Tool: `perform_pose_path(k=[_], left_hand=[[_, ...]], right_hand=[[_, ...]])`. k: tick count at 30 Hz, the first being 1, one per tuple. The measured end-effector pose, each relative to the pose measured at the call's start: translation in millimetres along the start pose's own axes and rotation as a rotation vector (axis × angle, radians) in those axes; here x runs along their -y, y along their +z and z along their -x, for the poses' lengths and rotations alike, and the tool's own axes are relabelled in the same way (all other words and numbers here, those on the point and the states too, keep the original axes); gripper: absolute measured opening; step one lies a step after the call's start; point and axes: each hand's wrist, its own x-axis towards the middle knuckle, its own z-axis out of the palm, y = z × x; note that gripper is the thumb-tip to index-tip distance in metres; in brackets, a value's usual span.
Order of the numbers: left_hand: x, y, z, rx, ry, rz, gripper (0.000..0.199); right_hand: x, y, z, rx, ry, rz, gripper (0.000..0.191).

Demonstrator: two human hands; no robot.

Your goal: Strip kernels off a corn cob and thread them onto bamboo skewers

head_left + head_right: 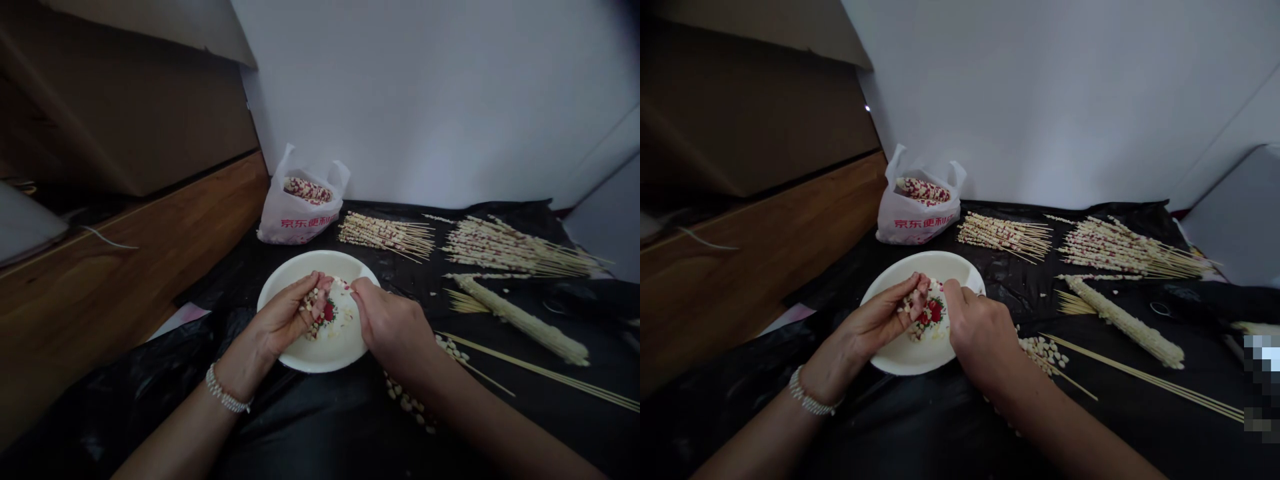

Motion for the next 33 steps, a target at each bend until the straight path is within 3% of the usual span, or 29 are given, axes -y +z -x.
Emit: perform_pose_path(k=[4,10,33], left_hand=[[-0.6,-3.8,-2.6,0.096,0.009,0.010,0.011],[-0.6,-2.3,-1.3,0.021,0.040,-0.006,0.017],[1.1,-1.7,-0.8,0.012,0.087,-0.013,0.016]], right_hand=[[0.3,0.1,0.8,0.001,0.000,-0.006,0.025],[0.3,1.3,0.4,-0.030,-0.018,-0.001,0.026],[3.2,-0.3,0.7,0.030,-0.013,0.054,0.025]])
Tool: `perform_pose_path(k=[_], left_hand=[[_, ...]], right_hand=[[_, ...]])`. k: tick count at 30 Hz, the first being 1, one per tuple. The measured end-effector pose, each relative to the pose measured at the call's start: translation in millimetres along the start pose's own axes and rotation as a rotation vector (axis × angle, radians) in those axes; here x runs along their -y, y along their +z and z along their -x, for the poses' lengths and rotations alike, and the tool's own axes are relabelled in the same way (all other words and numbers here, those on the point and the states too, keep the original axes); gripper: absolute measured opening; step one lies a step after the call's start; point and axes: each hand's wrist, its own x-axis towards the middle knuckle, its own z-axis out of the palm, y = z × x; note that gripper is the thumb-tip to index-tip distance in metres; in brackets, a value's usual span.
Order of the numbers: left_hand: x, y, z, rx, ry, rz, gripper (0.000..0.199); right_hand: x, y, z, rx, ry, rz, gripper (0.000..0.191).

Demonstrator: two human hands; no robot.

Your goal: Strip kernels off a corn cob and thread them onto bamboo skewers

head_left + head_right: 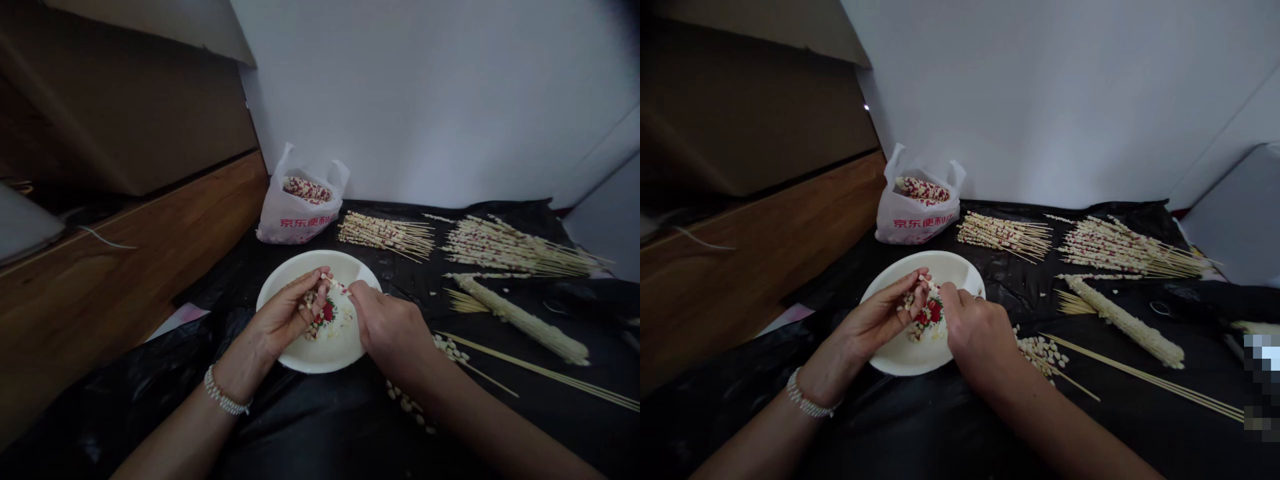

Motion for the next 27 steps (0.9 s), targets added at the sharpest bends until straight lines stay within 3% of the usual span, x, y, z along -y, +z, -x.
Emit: perform_pose_path(k=[27], left_hand=[[-1.6,3.3,6.9,-0.019,0.077,-0.218,0.026]], right_hand=[[1.6,-3.7,0.0,-0.028,-0.058,0.041,0.018]])
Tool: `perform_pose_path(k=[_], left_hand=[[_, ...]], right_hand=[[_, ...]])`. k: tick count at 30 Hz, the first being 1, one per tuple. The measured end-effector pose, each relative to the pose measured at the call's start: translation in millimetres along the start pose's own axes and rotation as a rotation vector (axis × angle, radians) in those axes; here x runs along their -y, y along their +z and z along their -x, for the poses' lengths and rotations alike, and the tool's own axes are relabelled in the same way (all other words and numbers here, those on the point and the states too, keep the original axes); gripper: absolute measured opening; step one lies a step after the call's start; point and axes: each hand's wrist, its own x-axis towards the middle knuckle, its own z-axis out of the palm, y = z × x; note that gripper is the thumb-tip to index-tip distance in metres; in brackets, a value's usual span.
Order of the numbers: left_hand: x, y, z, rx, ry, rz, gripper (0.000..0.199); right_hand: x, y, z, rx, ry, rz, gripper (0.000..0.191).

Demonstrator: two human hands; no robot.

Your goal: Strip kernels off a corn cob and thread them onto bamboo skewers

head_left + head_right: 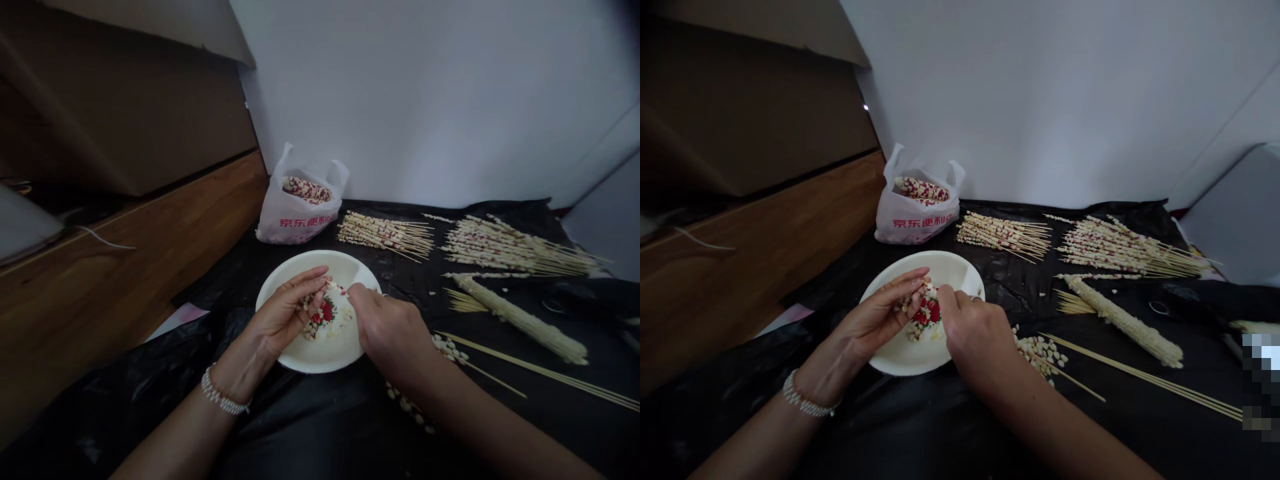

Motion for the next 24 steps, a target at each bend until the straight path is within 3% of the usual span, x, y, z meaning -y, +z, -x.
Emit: perform_pose_path(k=[11,19,24], left_hand=[[7.1,-4.1,-2.1,0.109,0.021,-0.052,0.026],[8.2,-3.6,-5.3,0.085,-0.035,0.052,0.015],[4.2,-0.1,-6.9,-0.041,0.021,0.156,0.014]], right_hand=[[-0.1,4.6,1.1,0.025,0.022,-0.067,0.020],[-0.7,3.6,-0.8,0.107,0.107,-0.162,0.025],[-2.3,-0.7,-4.7,0.222,0.186,-0.168,0.021]])
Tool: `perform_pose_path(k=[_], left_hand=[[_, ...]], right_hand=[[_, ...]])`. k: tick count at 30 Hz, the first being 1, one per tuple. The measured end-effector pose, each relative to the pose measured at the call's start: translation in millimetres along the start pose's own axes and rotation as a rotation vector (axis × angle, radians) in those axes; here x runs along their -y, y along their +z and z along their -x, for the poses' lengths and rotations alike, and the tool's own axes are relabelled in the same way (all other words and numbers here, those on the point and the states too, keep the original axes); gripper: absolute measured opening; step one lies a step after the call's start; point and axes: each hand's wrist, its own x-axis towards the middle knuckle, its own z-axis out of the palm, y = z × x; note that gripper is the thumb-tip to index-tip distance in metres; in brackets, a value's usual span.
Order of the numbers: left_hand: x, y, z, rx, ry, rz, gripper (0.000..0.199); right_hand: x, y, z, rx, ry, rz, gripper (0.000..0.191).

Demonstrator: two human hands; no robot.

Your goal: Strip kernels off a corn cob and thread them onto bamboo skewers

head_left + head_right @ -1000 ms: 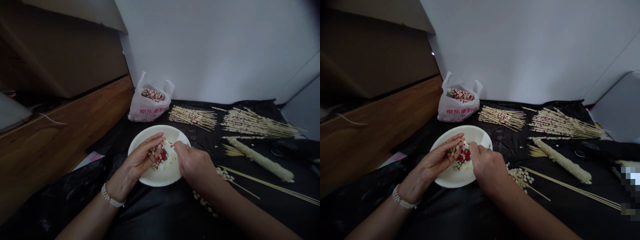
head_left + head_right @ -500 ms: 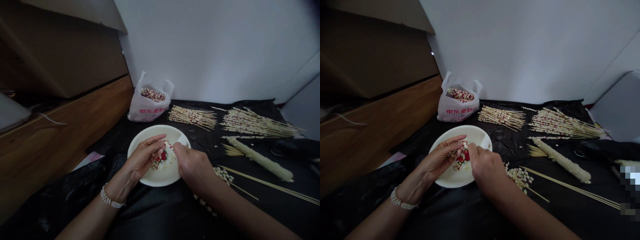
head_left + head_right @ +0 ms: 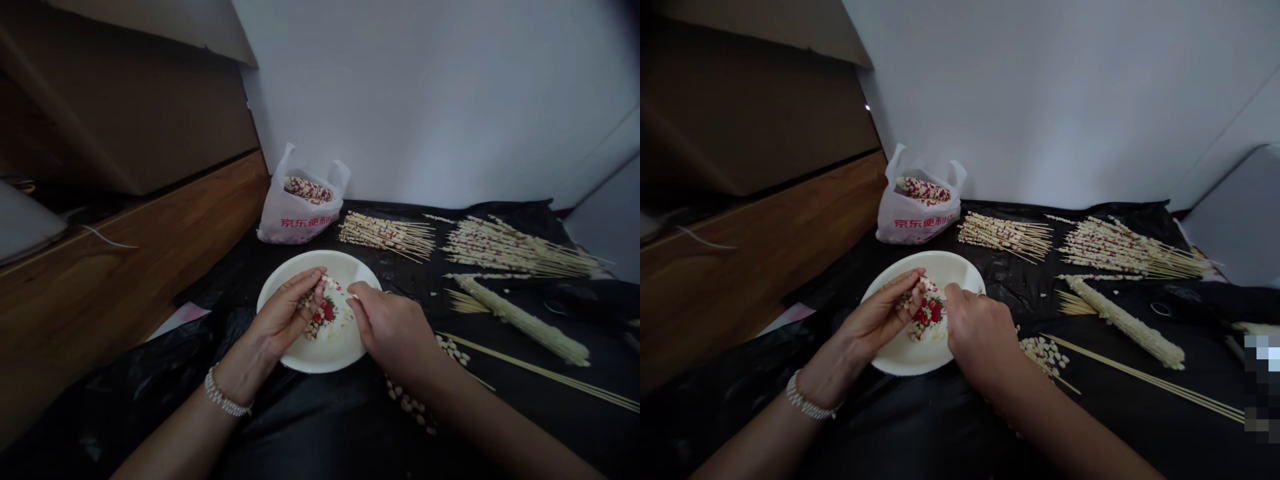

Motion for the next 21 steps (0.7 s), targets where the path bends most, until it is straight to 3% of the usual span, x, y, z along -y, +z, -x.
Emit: perform_pose_path(k=[4,9,12,16,21], left_hand=[[-1.4,2.8,1.6,-0.061,-0.019,0.076,0.014],[2.2,-0.9,3.5,0.085,-0.063,-0.015,0.014],[3.4,-1.7,2.8,0.108,-0.061,-0.017,0.012],[-0.8,1.4,1.2,0.035,-0.059,0.021,0.014],[-20.2,-0.5,-2.9,-0.057,-0.055,0.224,0.019]], right_hand=[[-0.6,-4.0,-1.6,0.052,0.025,-0.043,0.021],[0.6,-4.7,-1.7,0.079,0.044,-0.145,0.024],[1.3,-3.9,-2.2,0.101,0.038,-0.169,0.025],[-0.6,-10.3,-4.8,0.120,0.045,-0.290,0.025],[-13.6,-39.1,-9.4,0.090,0.076,-0.369,0.032]])
